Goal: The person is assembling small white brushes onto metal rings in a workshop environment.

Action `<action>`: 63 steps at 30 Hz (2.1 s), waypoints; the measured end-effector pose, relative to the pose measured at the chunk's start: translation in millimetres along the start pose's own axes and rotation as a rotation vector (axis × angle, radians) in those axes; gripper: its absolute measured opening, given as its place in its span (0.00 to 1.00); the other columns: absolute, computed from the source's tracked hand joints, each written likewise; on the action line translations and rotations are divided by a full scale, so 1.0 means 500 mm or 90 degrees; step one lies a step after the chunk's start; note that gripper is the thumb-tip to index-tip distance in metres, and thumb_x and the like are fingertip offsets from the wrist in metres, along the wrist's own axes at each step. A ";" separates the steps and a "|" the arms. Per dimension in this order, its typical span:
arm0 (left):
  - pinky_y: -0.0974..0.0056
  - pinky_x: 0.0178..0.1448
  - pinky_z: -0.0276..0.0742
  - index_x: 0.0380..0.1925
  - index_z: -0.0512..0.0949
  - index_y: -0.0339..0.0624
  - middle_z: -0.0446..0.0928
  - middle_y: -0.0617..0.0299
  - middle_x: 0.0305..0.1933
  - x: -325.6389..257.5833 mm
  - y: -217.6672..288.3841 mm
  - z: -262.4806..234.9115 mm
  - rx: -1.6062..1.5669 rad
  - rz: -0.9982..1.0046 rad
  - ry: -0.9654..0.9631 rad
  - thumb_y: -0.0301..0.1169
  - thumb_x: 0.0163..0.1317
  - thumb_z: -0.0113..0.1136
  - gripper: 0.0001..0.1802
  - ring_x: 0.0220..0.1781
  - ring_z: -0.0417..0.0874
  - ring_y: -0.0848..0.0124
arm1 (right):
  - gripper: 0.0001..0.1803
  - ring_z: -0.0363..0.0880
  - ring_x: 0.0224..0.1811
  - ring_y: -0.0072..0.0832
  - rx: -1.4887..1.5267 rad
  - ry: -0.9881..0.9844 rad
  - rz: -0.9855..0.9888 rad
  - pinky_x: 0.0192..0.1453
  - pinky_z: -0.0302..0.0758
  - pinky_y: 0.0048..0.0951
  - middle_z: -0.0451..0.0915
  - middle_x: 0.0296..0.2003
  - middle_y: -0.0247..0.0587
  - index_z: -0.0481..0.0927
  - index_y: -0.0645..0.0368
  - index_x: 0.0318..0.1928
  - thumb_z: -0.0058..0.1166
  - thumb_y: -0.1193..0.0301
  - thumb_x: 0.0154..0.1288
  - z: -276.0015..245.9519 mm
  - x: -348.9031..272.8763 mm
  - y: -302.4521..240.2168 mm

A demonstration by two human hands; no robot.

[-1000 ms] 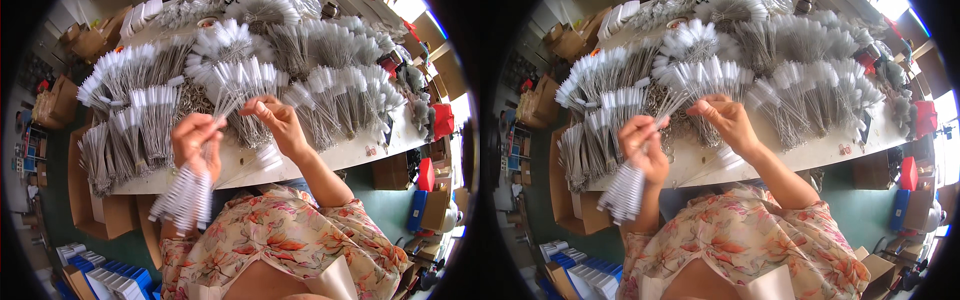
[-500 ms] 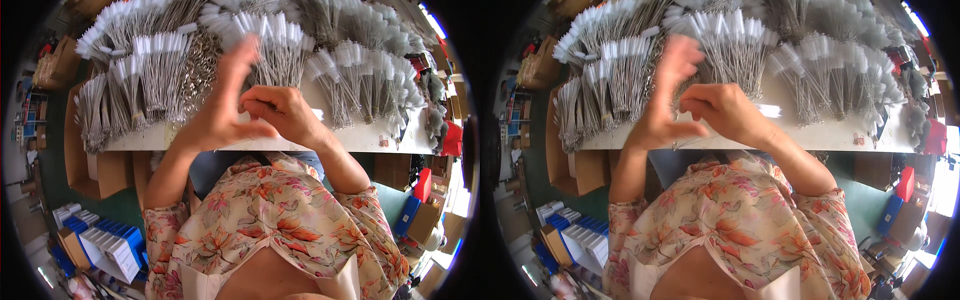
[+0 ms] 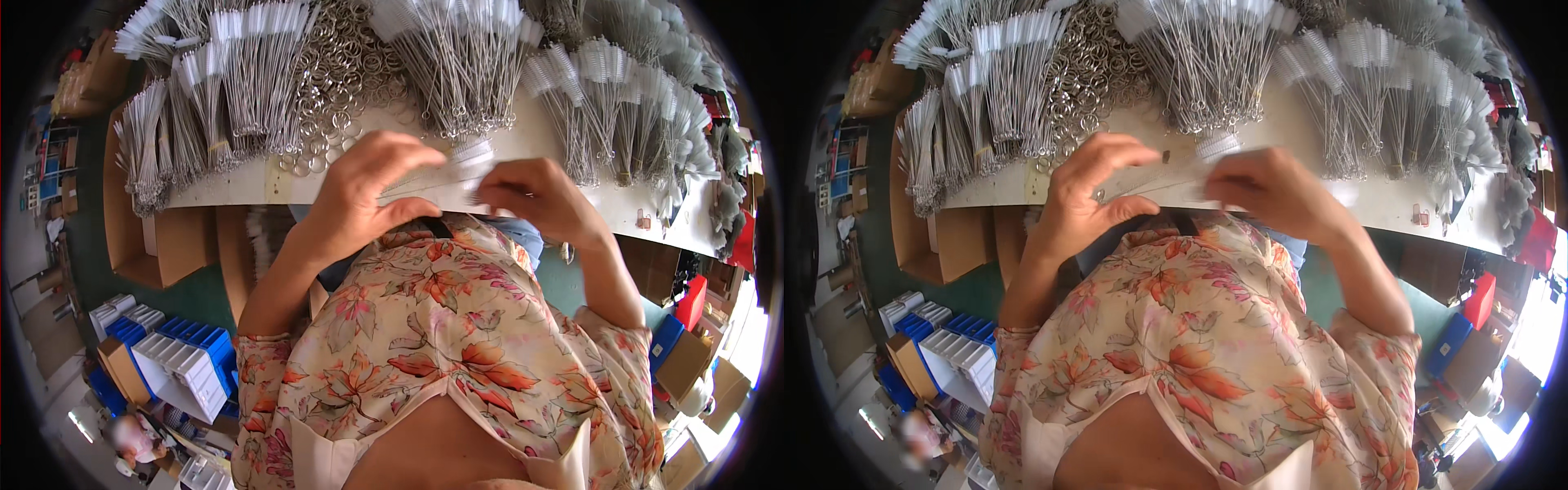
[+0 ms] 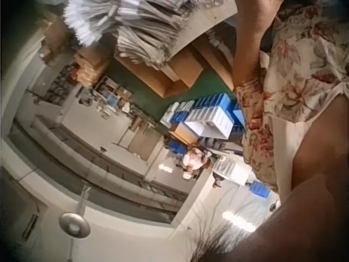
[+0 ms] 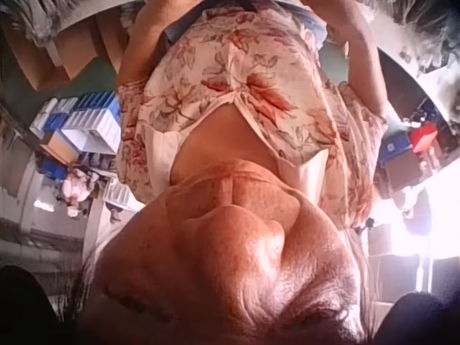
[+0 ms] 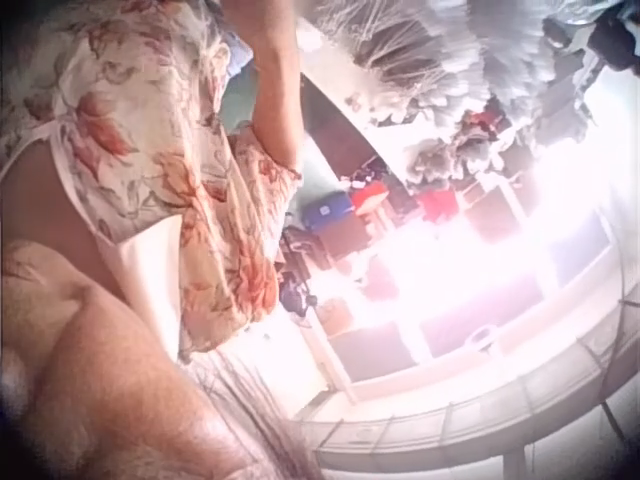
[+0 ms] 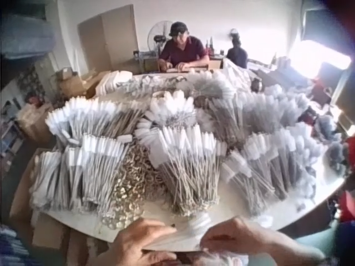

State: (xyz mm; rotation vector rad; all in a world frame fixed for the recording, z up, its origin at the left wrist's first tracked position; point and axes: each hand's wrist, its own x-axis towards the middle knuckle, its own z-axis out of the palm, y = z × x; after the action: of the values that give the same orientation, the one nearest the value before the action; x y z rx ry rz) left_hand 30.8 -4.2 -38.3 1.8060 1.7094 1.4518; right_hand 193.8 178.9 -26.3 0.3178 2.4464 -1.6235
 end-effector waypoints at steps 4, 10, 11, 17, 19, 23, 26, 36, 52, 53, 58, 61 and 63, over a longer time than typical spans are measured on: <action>0.68 0.31 0.71 0.33 0.76 0.40 0.74 0.62 0.27 -0.114 -0.037 -0.019 0.233 -0.250 0.125 0.33 0.48 0.67 0.14 0.28 0.75 0.70 | 0.06 0.76 0.32 0.41 -0.638 0.085 0.170 0.35 0.71 0.40 0.77 0.28 0.41 0.78 0.55 0.32 0.47 0.71 0.58 -0.019 -0.099 0.098; 0.66 0.27 0.72 0.28 0.72 0.38 0.74 0.57 0.27 -0.169 -0.043 0.018 0.348 -0.389 0.065 0.28 0.52 0.63 0.09 0.22 0.76 0.66 | 0.03 0.76 0.25 0.34 -0.167 0.212 -0.122 0.30 0.72 0.30 0.76 0.25 0.42 0.79 0.62 0.32 0.56 0.77 0.54 0.073 0.011 0.038; 0.68 0.30 0.74 0.29 0.73 0.36 0.76 0.57 0.30 -0.155 -0.038 0.012 0.292 -0.381 0.104 0.26 0.54 0.60 0.07 0.25 0.77 0.70 | 0.04 0.76 0.26 0.34 -0.132 0.189 -0.159 0.31 0.72 0.30 0.75 0.27 0.41 0.79 0.61 0.32 0.56 0.77 0.54 0.096 0.040 0.013; 0.71 0.36 0.78 0.28 0.72 0.36 0.76 0.57 0.39 -0.061 0.002 -0.045 -0.228 -0.400 0.233 0.19 0.56 0.57 0.04 0.34 0.79 0.75 | 0.03 0.78 0.30 0.35 -0.146 0.179 -0.282 0.32 0.73 0.32 0.78 0.29 0.34 0.80 0.55 0.29 0.55 0.71 0.54 0.125 0.133 -0.025; 0.71 0.40 0.80 0.31 0.75 0.34 0.76 0.55 0.41 -0.032 0.014 -0.075 -0.288 -0.380 0.197 0.18 0.56 0.56 0.04 0.39 0.79 0.75 | 0.04 0.77 0.29 0.34 -0.094 0.134 -0.280 0.33 0.73 0.30 0.78 0.29 0.38 0.79 0.59 0.31 0.55 0.73 0.55 0.100 0.129 -0.043; 0.65 0.42 0.81 0.34 0.77 0.31 0.72 0.46 0.46 0.007 0.017 -0.126 -0.256 -0.244 0.016 0.19 0.55 0.54 0.07 0.39 0.80 0.67 | 0.05 0.74 0.27 0.24 0.070 0.050 -0.268 0.32 0.70 0.23 0.77 0.27 0.38 0.78 0.66 0.33 0.53 0.76 0.59 0.057 0.115 -0.053; 0.73 0.41 0.78 0.35 0.79 0.33 0.74 0.53 0.44 0.035 0.018 -0.140 -0.266 -0.207 -0.020 0.17 0.54 0.55 0.09 0.39 0.80 0.73 | 0.06 0.70 0.25 0.14 0.164 -0.016 -0.202 0.26 0.67 0.17 0.76 0.27 0.32 0.78 0.66 0.33 0.52 0.74 0.61 0.026 0.101 -0.070; 0.63 0.46 0.80 0.42 0.74 0.26 0.73 0.44 0.45 0.060 0.036 -0.109 -0.162 -0.124 0.031 0.15 0.53 0.52 0.15 0.41 0.81 0.58 | 0.08 0.65 0.20 0.11 0.308 -0.045 -0.111 0.22 0.62 0.15 0.76 0.22 0.28 0.79 0.62 0.36 0.53 0.69 0.62 0.015 0.101 -0.050; 0.64 0.45 0.79 0.46 0.70 0.18 0.75 0.38 0.42 0.108 0.057 -0.091 0.144 0.153 0.154 0.14 0.50 0.53 0.19 0.42 0.80 0.59 | 0.08 0.65 0.19 0.12 0.421 0.213 -0.251 0.20 0.62 0.14 0.75 0.23 0.30 0.79 0.64 0.35 0.56 0.71 0.59 0.007 0.102 -0.167; 0.64 0.45 0.79 0.45 0.71 0.19 0.76 0.39 0.42 0.111 0.056 -0.093 0.136 0.150 0.157 0.14 0.50 0.52 0.18 0.42 0.80 0.59 | 0.08 0.65 0.19 0.12 0.404 0.207 -0.235 0.19 0.62 0.14 0.75 0.23 0.30 0.79 0.64 0.35 0.56 0.71 0.59 0.002 0.101 -0.169; 0.65 0.46 0.77 0.42 0.72 0.20 0.76 0.43 0.43 0.114 0.050 -0.112 0.105 0.093 0.126 0.12 0.50 0.49 0.16 0.41 0.80 0.62 | 0.07 0.68 0.20 0.12 0.368 0.149 -0.228 0.20 0.65 0.13 0.77 0.25 0.31 0.79 0.65 0.34 0.58 0.73 0.57 -0.006 0.116 -0.154; 0.65 0.48 0.77 0.42 0.72 0.20 0.76 0.42 0.43 0.119 0.052 -0.121 0.031 0.032 0.073 0.11 0.49 0.48 0.17 0.42 0.80 0.63 | 0.07 0.71 0.22 0.13 0.328 0.169 -0.212 0.22 0.68 0.13 0.78 0.26 0.33 0.79 0.65 0.35 0.59 0.75 0.56 -0.003 0.115 -0.150; 0.65 0.47 0.78 0.42 0.72 0.20 0.76 0.42 0.43 0.108 0.061 -0.127 0.007 0.003 0.063 0.10 0.48 0.48 0.18 0.42 0.80 0.63 | 0.07 0.72 0.24 0.14 0.318 0.162 -0.211 0.25 0.69 0.14 0.78 0.27 0.34 0.78 0.65 0.35 0.58 0.75 0.56 0.009 0.104 -0.148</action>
State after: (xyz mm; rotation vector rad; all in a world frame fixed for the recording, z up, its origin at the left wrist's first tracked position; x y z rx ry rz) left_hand -10.5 7.2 39.5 1.7717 1.7638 1.5604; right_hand 123.2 150.4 23.0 0.2016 2.3198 -2.4789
